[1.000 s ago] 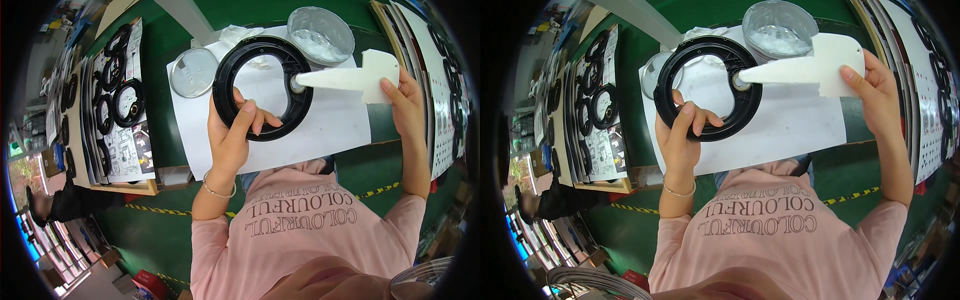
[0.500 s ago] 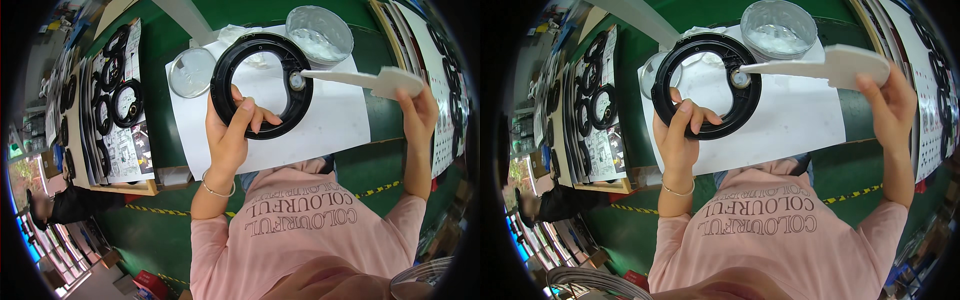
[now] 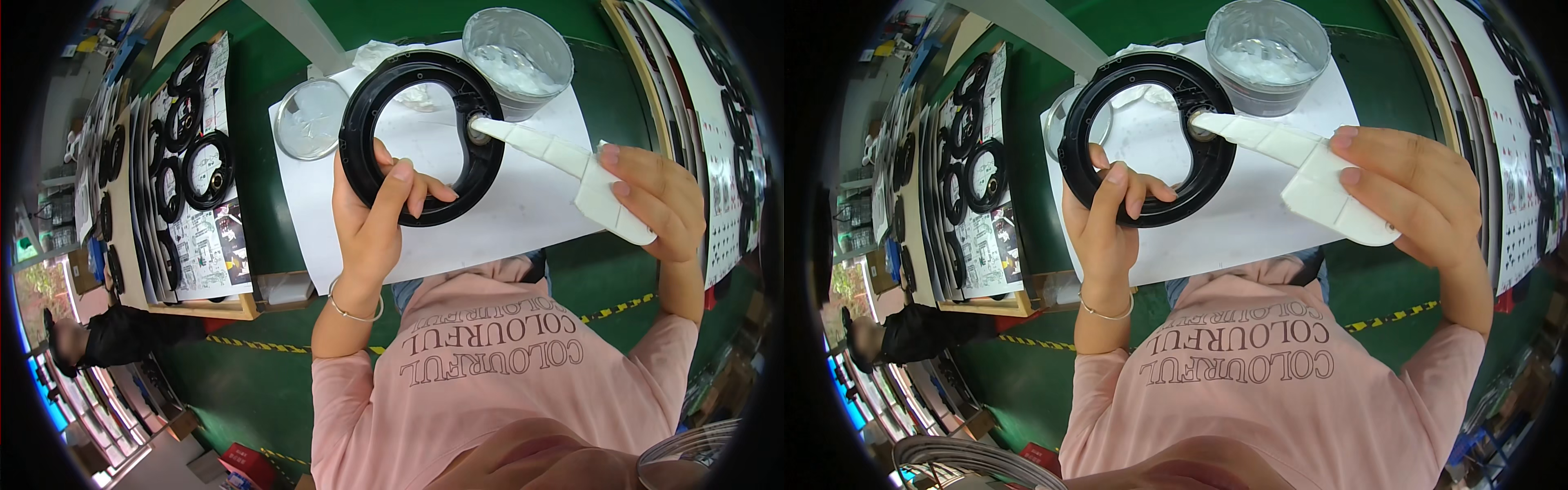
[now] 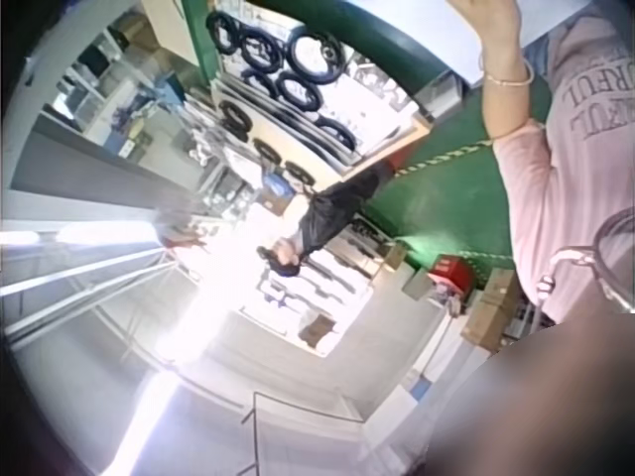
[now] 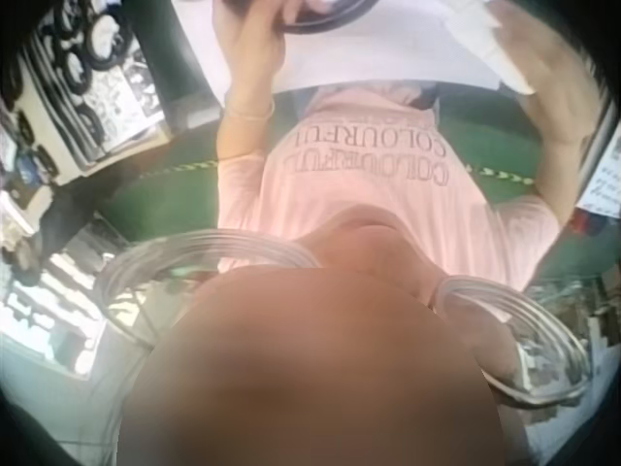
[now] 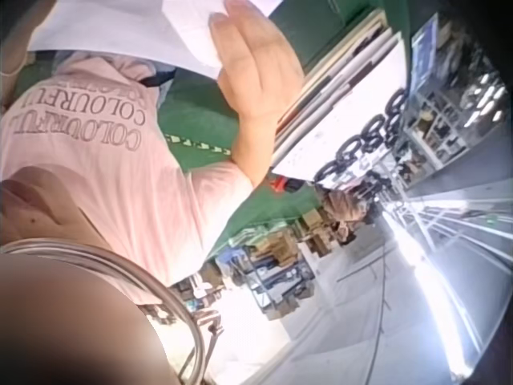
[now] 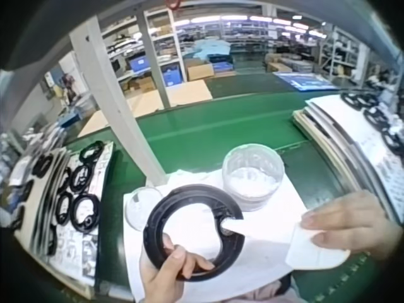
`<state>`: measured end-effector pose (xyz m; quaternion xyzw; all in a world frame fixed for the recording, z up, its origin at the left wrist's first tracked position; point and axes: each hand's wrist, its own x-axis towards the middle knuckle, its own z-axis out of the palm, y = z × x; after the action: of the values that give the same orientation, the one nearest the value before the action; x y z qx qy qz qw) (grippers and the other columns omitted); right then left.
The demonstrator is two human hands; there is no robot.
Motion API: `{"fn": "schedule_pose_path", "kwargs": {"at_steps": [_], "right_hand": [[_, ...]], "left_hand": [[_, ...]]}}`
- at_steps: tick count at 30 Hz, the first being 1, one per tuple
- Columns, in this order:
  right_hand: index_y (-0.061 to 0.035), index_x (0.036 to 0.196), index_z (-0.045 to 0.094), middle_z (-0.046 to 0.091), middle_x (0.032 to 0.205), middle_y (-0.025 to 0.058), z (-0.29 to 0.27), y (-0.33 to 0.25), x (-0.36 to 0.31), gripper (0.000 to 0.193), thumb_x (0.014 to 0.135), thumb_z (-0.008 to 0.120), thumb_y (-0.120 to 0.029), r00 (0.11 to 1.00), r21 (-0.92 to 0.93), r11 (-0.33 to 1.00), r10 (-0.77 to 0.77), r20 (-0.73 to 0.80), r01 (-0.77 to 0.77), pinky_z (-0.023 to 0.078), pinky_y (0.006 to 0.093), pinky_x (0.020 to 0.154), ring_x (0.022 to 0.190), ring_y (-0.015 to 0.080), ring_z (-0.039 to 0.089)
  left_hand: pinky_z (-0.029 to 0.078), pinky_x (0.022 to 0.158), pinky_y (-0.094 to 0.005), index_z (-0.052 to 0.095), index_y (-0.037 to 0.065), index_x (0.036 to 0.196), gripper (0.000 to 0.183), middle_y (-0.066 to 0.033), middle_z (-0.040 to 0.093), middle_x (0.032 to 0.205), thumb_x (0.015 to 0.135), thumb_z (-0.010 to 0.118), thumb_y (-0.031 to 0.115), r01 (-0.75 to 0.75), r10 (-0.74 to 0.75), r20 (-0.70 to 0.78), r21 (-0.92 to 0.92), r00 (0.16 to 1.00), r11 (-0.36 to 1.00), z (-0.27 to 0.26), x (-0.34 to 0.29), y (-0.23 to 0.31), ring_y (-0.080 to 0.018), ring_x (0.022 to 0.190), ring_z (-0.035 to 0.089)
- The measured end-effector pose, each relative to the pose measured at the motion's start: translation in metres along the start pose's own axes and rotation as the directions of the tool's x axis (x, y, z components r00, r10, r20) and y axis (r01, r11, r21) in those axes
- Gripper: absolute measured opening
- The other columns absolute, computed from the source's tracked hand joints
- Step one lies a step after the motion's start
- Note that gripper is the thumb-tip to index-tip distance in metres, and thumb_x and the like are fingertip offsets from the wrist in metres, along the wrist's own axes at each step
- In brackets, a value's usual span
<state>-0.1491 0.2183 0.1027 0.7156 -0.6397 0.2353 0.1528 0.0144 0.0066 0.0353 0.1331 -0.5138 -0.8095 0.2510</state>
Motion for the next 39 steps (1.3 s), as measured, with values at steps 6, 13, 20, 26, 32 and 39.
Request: {"fn": "schedule_pose_path", "kwargs": {"at_steps": [6, 13, 20, 26, 32, 39], "right_hand": [[-0.0001, 0.088, 0.053, 0.061, 0.090, 0.0187, 0.000, -0.001, -0.002, 0.024, 0.067, 0.063, -0.006, 0.999, -0.009, 1.000, -0.008, -0.038, 0.008, 0.051, 0.0326, 0.063, 0.076, 0.0315, 0.062], [0.0028, 0.093, 0.056, 0.060, 0.096, 0.0210, 0.011, 0.026, -0.022, 0.020, 0.073, 0.054, -0.001, 0.997, -0.265, 0.961, 0.070, -0.039, -0.078, 0.050, 0.0347, 0.072, 0.086, 0.0325, 0.060], [0.0027, 0.092, 0.059, 0.059, 0.096, 0.0193, 0.042, -0.002, -0.078, 0.021, 0.071, 0.055, -0.001, 0.995, -0.388, 0.919, 0.091, 0.025, -0.075, 0.050, 0.0347, 0.074, 0.089, 0.0317, 0.059], [0.0040, 0.102, 0.052, 0.057, 0.103, 0.0153, 0.051, -0.019, -0.092, 0.020, 0.083, 0.049, -0.002, 0.348, 0.524, 0.521, 0.849, -0.397, -0.674, 0.046, 0.0330, 0.082, 0.093, 0.0245, 0.057], [0.0005, 0.113, 0.044, 0.055, 0.105, 0.0082, 0.103, -0.018, -0.061, 0.030, 0.085, 0.050, -0.009, -0.009, 0.947, -0.292, 0.956, 0.293, -0.132, 0.045, 0.0303, 0.084, 0.094, 0.0160, 0.056], [0.0001, 0.113, 0.044, 0.056, 0.105, 0.0082, 0.082, -0.042, -0.088, 0.030, 0.085, 0.049, -0.008, -0.145, 0.925, -0.357, 0.930, 0.339, -0.127, 0.046, 0.0309, 0.084, 0.097, 0.0172, 0.055]], "left_hand": [[0.048, 0.060, -0.0324, 0.034, 0.005, 0.091, 0.011, -0.0044, 0.042, 0.056, 0.085, 0.044, 0.002, -0.021, 0.020, 0.033, 0.022, 0.999, 1.000, -0.002, 0.000, 0.000, -0.0195, 0.055, 0.056], [0.048, 0.061, -0.0335, 0.035, 0.005, 0.090, 0.009, -0.0037, 0.040, 0.055, 0.085, 0.042, 0.003, -0.016, 0.017, -0.043, 0.020, 0.999, 1.000, -0.007, 0.000, -0.004, -0.0209, 0.056, 0.056], [0.046, 0.061, -0.0328, 0.037, 0.005, 0.090, 0.010, -0.0035, 0.040, 0.054, 0.084, 0.044, 0.004, -0.008, 0.008, -0.116, -0.006, 0.993, 1.000, -0.013, -0.001, -0.002, -0.0220, 0.056, 0.056], [0.045, 0.061, -0.0321, 0.038, 0.005, 0.091, 0.011, -0.0036, 0.040, 0.054, 0.083, 0.045, 0.004, 0.012, -0.015, -0.117, -0.029, 0.993, 0.999, -0.010, 0.000, -0.005, -0.0224, 0.056, 0.056], [0.045, 0.061, -0.0328, 0.038, 0.005, 0.092, 0.011, -0.0033, 0.040, 0.053, 0.083, 0.044, 0.002, -0.002, -0.006, -0.119, -0.067, 0.993, 0.998, -0.008, -0.005, -0.005, -0.0219, 0.055, 0.055], [0.047, 0.061, -0.0343, 0.039, 0.006, 0.092, 0.010, -0.0029, 0.039, 0.054, 0.083, 0.044, 0.002, -0.009, 0.000, -0.139, -0.063, 0.990, 0.998, -0.014, -0.003, -0.008, -0.0184, 0.053, 0.051]]}}
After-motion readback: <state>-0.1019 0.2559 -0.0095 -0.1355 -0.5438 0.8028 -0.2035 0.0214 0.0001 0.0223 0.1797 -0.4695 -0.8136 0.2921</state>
